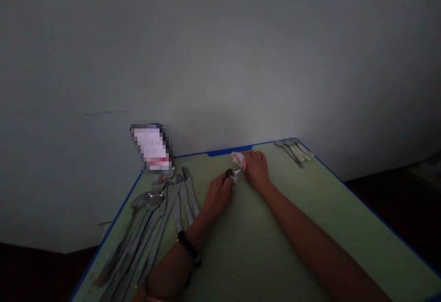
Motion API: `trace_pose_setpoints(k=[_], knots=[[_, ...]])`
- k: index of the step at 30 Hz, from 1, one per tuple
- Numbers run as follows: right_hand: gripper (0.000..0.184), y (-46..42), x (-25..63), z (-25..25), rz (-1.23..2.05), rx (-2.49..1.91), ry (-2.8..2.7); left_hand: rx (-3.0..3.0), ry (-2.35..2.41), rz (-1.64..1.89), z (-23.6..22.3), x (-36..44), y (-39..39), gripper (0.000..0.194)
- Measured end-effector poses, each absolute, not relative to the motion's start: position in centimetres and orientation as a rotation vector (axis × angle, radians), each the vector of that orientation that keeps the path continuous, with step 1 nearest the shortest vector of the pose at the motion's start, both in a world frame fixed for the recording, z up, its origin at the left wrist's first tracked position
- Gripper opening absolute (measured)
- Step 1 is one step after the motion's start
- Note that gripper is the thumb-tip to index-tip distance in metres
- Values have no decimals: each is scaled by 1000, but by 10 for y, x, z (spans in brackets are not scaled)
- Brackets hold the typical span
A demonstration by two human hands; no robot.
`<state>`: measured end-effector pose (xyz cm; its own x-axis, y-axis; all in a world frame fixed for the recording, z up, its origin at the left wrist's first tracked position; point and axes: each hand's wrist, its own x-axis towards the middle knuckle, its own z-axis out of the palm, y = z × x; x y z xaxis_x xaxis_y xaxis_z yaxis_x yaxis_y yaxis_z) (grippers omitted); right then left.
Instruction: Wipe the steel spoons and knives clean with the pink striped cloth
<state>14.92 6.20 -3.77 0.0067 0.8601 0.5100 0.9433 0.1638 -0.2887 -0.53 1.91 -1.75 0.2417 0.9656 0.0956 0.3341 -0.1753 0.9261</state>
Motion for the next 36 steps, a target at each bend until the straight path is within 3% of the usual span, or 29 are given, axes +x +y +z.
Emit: trace_pose_setpoints(k=[9, 15, 21, 36], knots=[[29, 63, 154, -43, -144, -1788, -1752, 1684, 1243, 1066, -18, -9, 15, 21], [36, 67, 156, -47, 38, -1653, -1952, 1664, 1158, 1180, -18, -5, 12, 49], [34, 81, 166, -55, 139, -1553, -1838, 1683, 1144, 1348, -23, -2, 15, 33], [31, 67, 151, -43, 207, -1274, -2142, 1688, 1127, 1510, -21, -5, 20, 20]])
